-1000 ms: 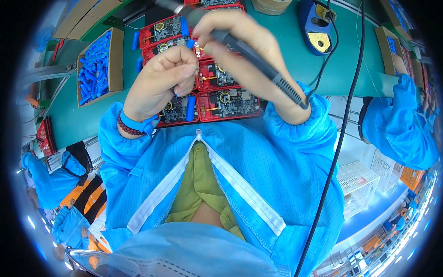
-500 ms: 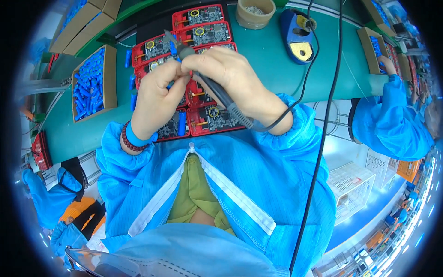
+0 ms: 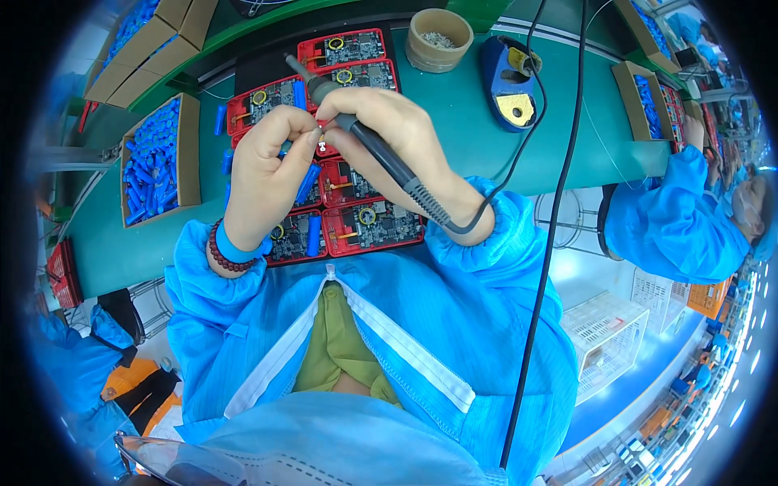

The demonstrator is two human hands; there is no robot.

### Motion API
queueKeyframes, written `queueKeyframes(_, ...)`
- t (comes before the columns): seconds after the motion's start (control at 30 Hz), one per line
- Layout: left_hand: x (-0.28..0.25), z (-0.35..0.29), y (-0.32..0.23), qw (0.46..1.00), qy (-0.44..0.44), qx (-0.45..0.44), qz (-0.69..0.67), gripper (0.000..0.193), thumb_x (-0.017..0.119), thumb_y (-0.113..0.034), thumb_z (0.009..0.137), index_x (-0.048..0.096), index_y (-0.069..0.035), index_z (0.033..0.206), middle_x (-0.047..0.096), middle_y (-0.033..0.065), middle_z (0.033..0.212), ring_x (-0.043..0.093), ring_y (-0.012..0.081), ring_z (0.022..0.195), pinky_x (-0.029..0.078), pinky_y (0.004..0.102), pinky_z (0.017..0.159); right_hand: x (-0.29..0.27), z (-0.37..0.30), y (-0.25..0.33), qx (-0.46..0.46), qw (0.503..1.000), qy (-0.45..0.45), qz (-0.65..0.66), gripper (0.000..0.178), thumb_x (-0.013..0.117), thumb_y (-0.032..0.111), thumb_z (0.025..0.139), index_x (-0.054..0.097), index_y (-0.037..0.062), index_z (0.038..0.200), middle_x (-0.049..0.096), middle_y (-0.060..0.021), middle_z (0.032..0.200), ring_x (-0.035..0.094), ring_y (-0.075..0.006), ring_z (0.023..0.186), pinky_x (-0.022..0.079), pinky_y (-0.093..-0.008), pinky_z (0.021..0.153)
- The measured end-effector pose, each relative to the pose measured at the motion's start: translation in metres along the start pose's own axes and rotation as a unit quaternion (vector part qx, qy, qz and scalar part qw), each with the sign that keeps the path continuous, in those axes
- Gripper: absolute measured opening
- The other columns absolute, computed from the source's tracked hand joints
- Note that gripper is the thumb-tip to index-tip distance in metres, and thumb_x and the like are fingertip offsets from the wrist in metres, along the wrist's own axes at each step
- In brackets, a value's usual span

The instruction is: The person solders circuit boards in red casings using a soldering iron and solder wire. They then take cylindrical batteries from a box, solder the battery wires to each circuit board, and slide the set of assembled boards down the assembly line.

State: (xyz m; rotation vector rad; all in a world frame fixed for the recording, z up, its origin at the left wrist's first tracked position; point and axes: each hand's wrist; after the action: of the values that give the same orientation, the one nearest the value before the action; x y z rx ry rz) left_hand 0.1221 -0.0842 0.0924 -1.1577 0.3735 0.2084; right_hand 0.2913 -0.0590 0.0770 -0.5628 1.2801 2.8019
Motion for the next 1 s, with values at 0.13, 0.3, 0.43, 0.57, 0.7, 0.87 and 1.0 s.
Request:
queueKeyframes(0.13, -0.003, -0.001, 0.000, 0.997, 0.033, 0.036, 0.058, 0.003, 0.058, -0.002, 0.082, 0.055, -0.002, 0.083, 0.058, 0.0131, 0.074, 0.058, 0.0284, 0.066, 0.045, 0.0359, 0.056, -0.003, 0.000, -0.002, -0.057, 0.997, 0.049, -0.030, 0.029, 0.066, -0.004, 0.072, 0.056, 0.0083, 0.097, 0.060, -0.0089, 0.082, 0.058, -0.0296, 0.070, 0.046, -0.0366, 0.065)
queueKeyframes(0.3, -0.008, -0.003, -0.005, 0.993, 0.068, 0.061, 0.070, 0.006, 0.056, 0.001, 0.080, 0.055, -0.002, 0.085, 0.057, 0.0157, 0.077, 0.059, 0.0325, 0.070, 0.046, 0.0387, 0.060, -0.021, 0.002, 0.010, -0.109, 0.984, 0.100, -0.096, 0.033, 0.065, -0.013, 0.065, 0.059, 0.0051, 0.091, 0.059, -0.0113, 0.082, 0.058, -0.0293, 0.074, 0.046, -0.0348, 0.063)
queueKeyframes(0.43, -0.047, 0.002, 0.014, 0.989, -0.110, -0.089, -0.048, 0.002, 0.053, -0.002, 0.090, 0.054, -0.003, 0.088, 0.052, -0.0010, 0.076, 0.049, 0.0042, 0.071, 0.042, 0.0207, 0.062, -0.058, 0.010, -0.008, -0.112, 0.974, -0.045, -0.189, 0.033, 0.060, -0.012, 0.063, 0.060, 0.0056, 0.090, 0.060, -0.0095, 0.081, 0.058, -0.0281, 0.075, 0.045, -0.0346, 0.067)
queueKeyframes(0.57, -0.057, -0.005, 0.029, 0.988, -0.109, -0.101, -0.049, 0.008, 0.051, -0.009, 0.094, 0.054, -0.003, 0.089, 0.051, -0.0013, 0.075, 0.046, 0.0039, 0.067, 0.039, 0.0197, 0.059, -0.098, 0.069, -0.033, -0.134, 0.945, -0.213, -0.211, 0.018, 0.065, 0.000, 0.083, 0.058, 0.0080, 0.098, 0.058, -0.0030, 0.088, 0.056, -0.0107, 0.081, 0.044, -0.0220, 0.066)
queueKeyframes(0.7, -0.048, 0.004, 0.034, 0.986, -0.083, -0.136, -0.051, 0.008, 0.052, -0.010, 0.093, 0.053, -0.003, 0.089, 0.050, -0.0015, 0.074, 0.046, 0.0048, 0.065, 0.039, 0.0206, 0.058, -0.131, 0.139, -0.046, -0.059, 0.960, -0.152, -0.228, 0.020, 0.056, 0.000, 0.087, 0.054, 0.0047, 0.106, 0.052, -0.0031, 0.080, 0.049, -0.0098, 0.071, 0.040, -0.0242, 0.062)
queueKeyframes(0.87, -0.052, 0.018, 0.051, 0.987, -0.071, -0.141, 0.032, 0.009, 0.053, -0.010, 0.091, 0.054, -0.001, 0.088, 0.050, 0.0026, 0.070, 0.047, 0.0091, 0.063, 0.040, 0.0257, 0.057, -0.164, 0.160, -0.099, -0.044, 0.951, -0.132, -0.275, 0.021, 0.056, 0.001, 0.087, 0.054, 0.0043, 0.108, 0.055, -0.0046, 0.082, 0.051, -0.0102, 0.073, 0.043, -0.0243, 0.064)
queueKeyframes(1.0, -0.055, 0.036, 0.068, 0.984, -0.048, -0.152, 0.077, 0.009, 0.055, -0.010, 0.088, 0.055, -0.001, 0.087, 0.051, 0.0069, 0.068, 0.049, 0.0134, 0.063, 0.041, 0.0284, 0.057, -0.164, 0.135, -0.085, 0.011, 0.872, -0.115, -0.475, 0.015, 0.056, 0.007, 0.091, 0.056, 0.0013, 0.105, 0.053, -0.0036, 0.078, 0.049, -0.0074, 0.070, 0.041, -0.0220, 0.062)
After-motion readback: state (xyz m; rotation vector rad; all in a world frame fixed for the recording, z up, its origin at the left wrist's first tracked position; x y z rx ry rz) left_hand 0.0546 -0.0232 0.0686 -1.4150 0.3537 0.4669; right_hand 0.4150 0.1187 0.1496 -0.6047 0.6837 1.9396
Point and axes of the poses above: each hand's wrist, its own z-axis towards the middle knuckle, its own x-axis out of the palm, y = z × x
